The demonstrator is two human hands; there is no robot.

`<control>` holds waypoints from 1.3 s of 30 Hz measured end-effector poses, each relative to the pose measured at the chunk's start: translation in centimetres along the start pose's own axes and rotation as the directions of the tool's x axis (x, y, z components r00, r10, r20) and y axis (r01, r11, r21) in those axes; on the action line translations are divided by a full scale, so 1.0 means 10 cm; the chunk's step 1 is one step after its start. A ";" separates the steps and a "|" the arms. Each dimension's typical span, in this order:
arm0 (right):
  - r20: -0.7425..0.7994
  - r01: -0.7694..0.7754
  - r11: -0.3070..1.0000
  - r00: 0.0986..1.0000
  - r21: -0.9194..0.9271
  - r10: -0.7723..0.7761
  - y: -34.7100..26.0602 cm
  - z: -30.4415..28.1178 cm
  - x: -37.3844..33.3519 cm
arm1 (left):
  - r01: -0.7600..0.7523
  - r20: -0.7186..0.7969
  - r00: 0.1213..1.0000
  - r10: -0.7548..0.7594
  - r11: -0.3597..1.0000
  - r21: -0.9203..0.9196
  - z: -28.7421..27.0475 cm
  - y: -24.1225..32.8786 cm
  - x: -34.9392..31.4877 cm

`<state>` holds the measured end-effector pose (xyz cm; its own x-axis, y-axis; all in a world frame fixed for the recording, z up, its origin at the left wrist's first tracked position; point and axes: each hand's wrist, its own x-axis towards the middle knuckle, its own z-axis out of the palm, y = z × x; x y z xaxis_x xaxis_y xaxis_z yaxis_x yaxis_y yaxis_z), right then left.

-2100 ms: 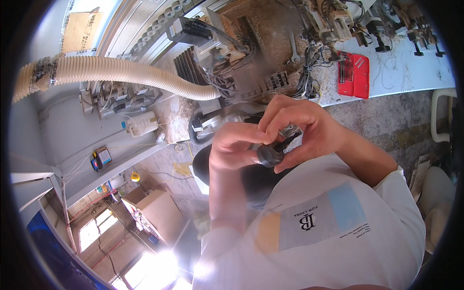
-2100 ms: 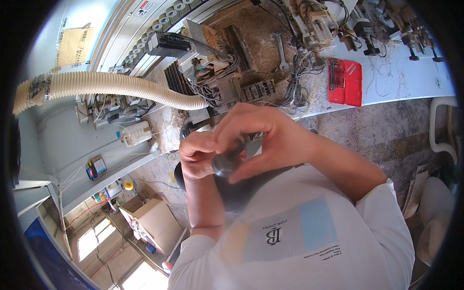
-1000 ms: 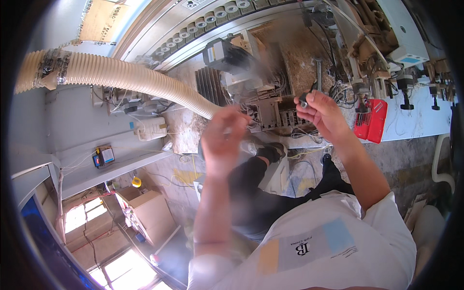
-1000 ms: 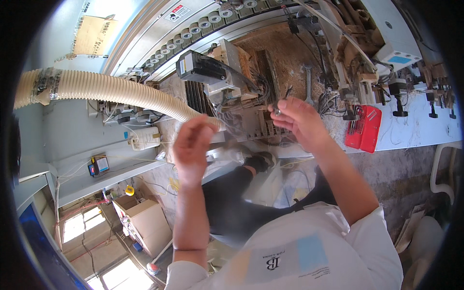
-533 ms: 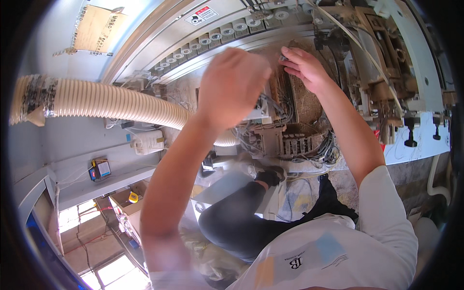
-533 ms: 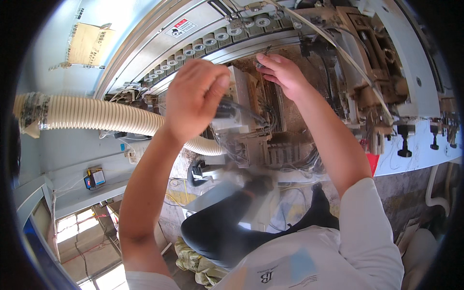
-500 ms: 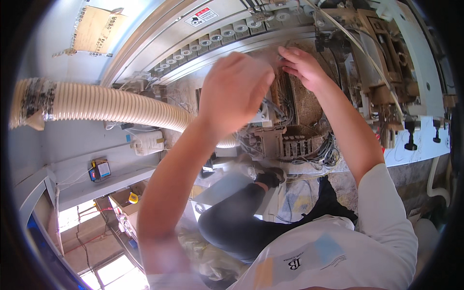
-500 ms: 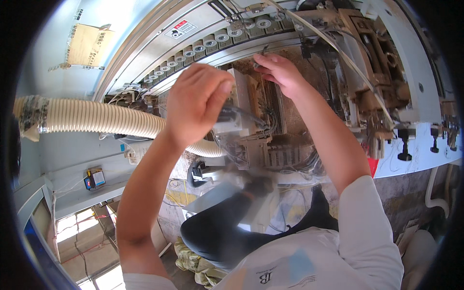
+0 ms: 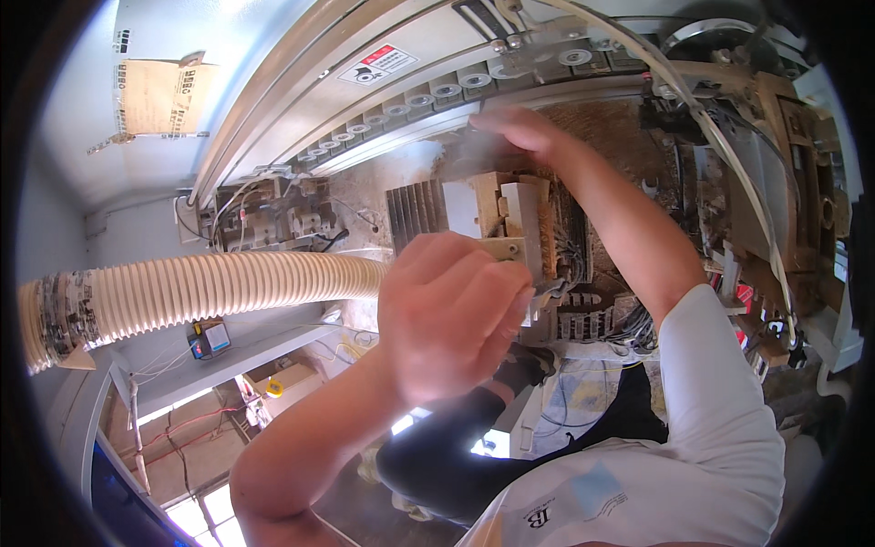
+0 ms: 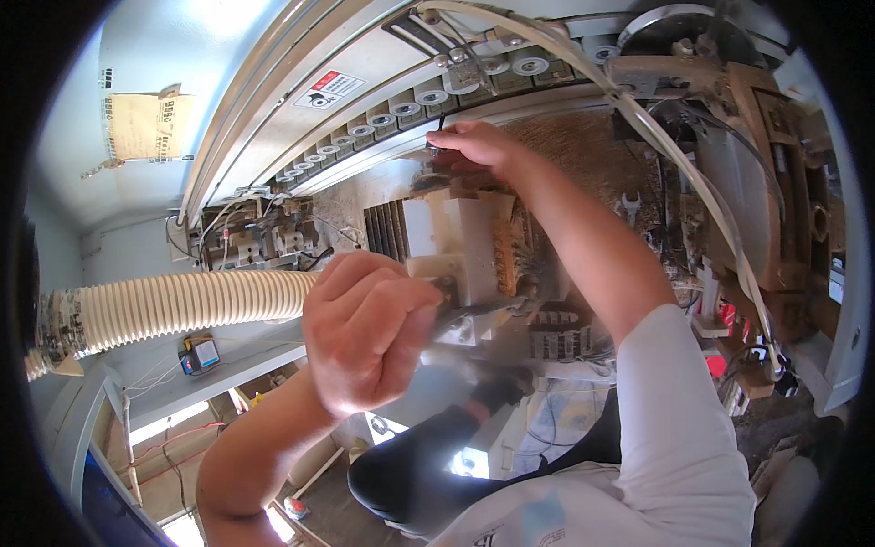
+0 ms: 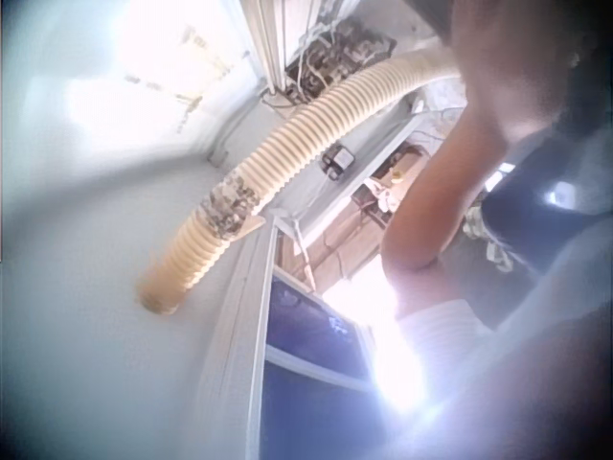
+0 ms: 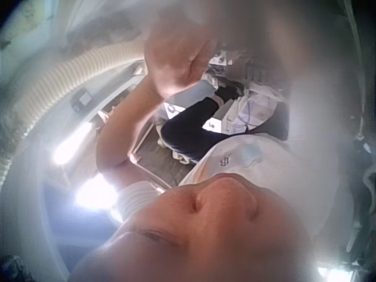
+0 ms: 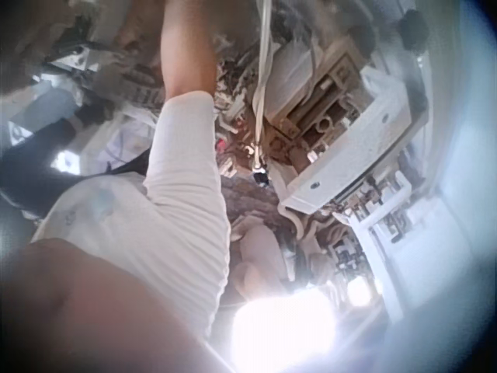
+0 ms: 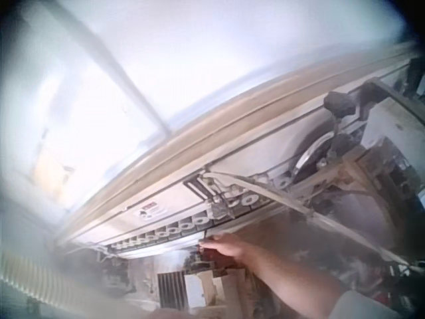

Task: The person handles a small black component, uses a wrench to adjust a motor assembly on a woodworking machine, and secures a white plastic cover back into place.

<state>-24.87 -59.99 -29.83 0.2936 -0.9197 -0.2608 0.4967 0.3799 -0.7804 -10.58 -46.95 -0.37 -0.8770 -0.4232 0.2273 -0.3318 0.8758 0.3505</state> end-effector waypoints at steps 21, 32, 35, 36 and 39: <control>0.128 -0.146 0.989 0.981 0.008 0.144 0.02 0.17 0.06 | 0.008 -0.041 0.999 -0.009 1.000 -0.031 0.03 -0.05 -0.03; 0.007 -0.175 0.983 0.984 -0.056 0.176 0.03 0.21 0.10 | 0.019 -0.074 0.997 -0.022 0.999 -0.049 0.06 -0.07 -0.05; -0.046 -0.211 0.977 0.976 0.021 0.211 -0.05 0.22 -0.03 | 0.014 -0.073 0.997 -0.016 0.999 -0.035 0.06 -0.05 -0.04; -0.024 -0.198 0.980 0.980 0.021 0.199 -0.01 0.17 0.01 | 0.007 -0.073 0.997 -0.010 0.999 -0.033 0.06 -0.04 -0.04; -0.017 -0.199 0.980 0.980 -0.022 0.199 -0.03 0.24 -0.03 | 0.018 -0.067 0.998 -0.020 0.999 -0.032 0.07 -0.06 -0.05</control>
<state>-23.16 -59.63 -28.15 0.3730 -0.8271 -0.4205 0.4104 0.5535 -0.7247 -10.14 -47.11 -1.34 -0.8450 -0.4552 0.2807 -0.3362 0.8604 0.3829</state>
